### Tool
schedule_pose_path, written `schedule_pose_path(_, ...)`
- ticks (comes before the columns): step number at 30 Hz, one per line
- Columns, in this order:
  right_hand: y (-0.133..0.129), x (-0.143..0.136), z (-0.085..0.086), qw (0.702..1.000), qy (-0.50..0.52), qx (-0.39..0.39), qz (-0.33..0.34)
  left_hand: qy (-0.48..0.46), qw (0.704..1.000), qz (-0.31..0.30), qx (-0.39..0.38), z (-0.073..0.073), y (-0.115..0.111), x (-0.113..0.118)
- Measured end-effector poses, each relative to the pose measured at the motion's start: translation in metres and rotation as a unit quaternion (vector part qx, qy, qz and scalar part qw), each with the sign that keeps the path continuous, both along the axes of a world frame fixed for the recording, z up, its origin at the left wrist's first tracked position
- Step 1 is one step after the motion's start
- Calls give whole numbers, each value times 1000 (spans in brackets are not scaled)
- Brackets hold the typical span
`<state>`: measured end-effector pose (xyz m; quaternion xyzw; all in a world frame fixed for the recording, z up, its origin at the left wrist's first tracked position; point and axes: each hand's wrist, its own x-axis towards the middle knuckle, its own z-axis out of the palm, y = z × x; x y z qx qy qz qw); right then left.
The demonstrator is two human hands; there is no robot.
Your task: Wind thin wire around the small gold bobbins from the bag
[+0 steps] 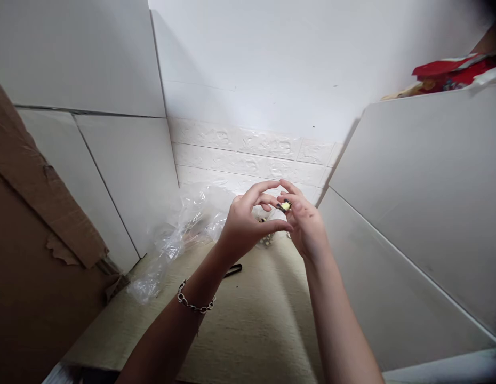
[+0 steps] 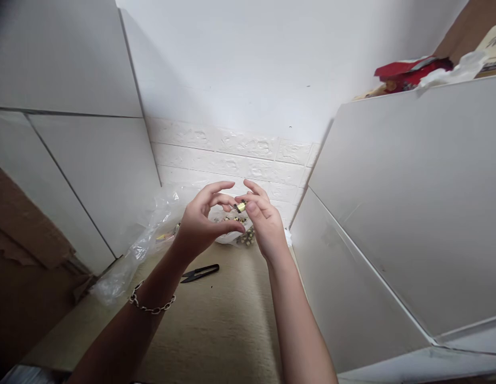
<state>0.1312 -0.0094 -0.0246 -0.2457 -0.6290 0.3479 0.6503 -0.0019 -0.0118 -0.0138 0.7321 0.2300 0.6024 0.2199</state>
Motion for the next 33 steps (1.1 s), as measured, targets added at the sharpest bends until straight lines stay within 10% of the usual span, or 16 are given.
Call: schedule_pose_path(33, 8, -32, -11, 965, 177, -182, 67, 85, 974, 127, 167, 0, 7, -1)
